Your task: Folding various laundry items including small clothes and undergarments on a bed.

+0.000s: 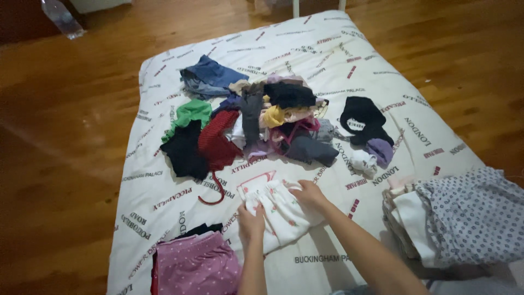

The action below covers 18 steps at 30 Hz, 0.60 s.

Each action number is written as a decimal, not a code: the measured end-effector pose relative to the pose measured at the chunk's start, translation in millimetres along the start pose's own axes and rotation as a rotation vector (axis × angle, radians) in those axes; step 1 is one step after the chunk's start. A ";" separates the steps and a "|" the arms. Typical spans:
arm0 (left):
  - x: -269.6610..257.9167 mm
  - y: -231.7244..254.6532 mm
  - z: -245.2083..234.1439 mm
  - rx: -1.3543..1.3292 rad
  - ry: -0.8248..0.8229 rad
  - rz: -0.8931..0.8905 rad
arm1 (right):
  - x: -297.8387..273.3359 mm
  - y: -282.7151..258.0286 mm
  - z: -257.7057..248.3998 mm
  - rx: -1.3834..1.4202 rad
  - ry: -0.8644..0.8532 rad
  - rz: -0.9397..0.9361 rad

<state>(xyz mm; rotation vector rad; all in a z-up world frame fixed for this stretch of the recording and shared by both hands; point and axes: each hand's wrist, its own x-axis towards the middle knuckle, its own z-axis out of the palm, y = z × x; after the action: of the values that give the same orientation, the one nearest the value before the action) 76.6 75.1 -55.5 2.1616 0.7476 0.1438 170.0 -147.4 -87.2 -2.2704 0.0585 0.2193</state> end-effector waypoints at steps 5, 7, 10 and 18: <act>-31.2 2.6 -22.9 -0.239 -0.232 -0.125 | -62.3 -42.3 -53.8 0.383 -0.225 0.279; -40.1 3.9 -27.4 -0.315 -0.313 -0.157 | -82.3 -47.2 -74.1 0.439 -0.257 0.408; -56.8 11.6 -32.9 -0.441 -0.460 -0.050 | -113.6 -42.3 -104.5 0.506 -0.334 0.366; -149.5 126.7 -44.4 -0.696 -0.760 0.392 | -198.2 -50.5 -255.7 0.478 -0.044 0.019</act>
<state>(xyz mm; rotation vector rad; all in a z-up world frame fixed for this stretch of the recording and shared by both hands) -2.0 -39.5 89.5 1.4776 -0.1644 -0.1901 16.3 -314.4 148.8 -1.7894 0.0987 0.2370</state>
